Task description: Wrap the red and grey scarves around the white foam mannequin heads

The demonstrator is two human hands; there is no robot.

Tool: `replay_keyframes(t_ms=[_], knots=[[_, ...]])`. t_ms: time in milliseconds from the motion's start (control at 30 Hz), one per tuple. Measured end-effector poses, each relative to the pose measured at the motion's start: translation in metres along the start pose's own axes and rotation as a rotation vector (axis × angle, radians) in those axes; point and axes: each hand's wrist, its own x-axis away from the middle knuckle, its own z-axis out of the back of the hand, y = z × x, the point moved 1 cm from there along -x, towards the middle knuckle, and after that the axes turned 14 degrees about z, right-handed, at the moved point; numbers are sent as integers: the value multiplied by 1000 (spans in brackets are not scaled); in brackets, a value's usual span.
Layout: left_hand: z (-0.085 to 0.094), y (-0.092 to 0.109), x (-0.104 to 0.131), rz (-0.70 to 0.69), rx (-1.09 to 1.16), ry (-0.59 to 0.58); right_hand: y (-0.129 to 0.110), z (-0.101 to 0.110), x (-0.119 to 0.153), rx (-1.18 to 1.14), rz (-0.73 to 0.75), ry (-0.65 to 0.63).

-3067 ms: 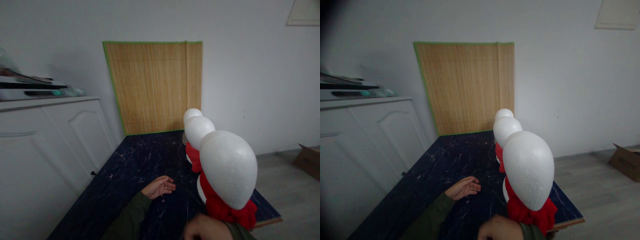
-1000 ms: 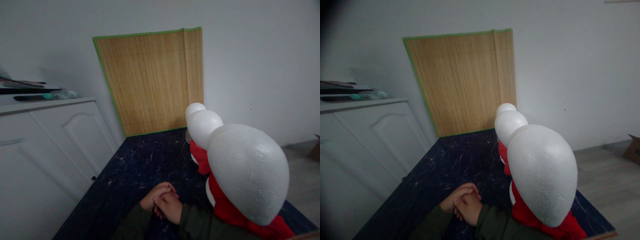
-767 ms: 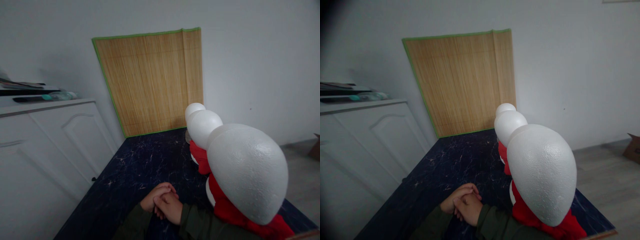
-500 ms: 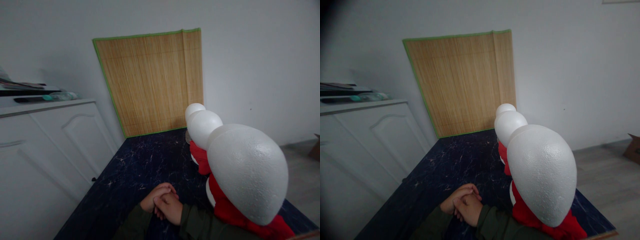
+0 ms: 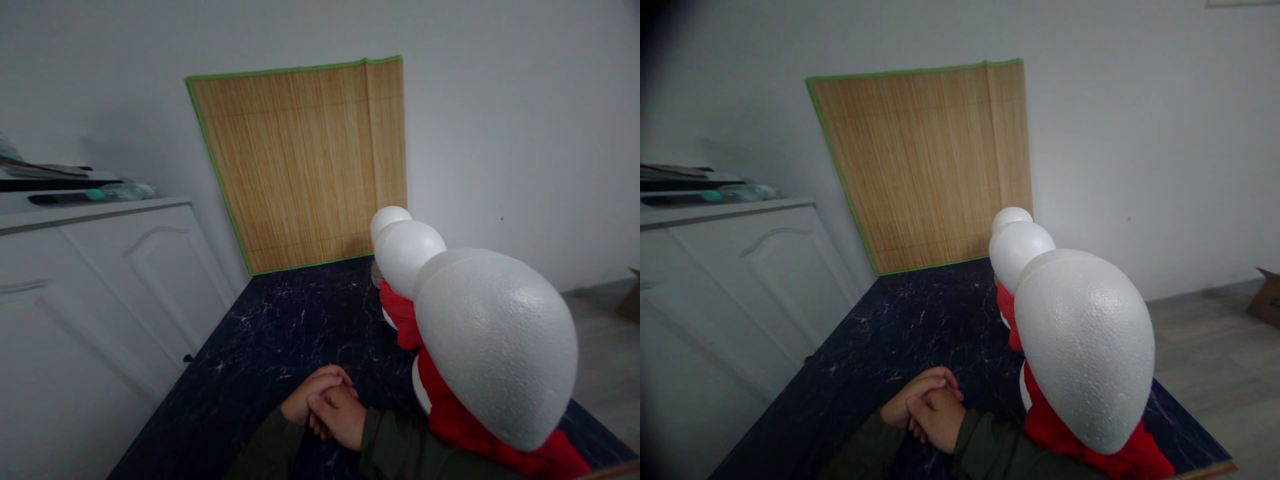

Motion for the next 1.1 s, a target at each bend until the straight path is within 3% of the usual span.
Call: replay_keyframes(t_ms=[633,1100], knots=[[0,0,0,-26,-26,54,2,0,-1,18,45,-15],[1,0,0,-9,-14,17,5,0,0,-9,55,-8]])
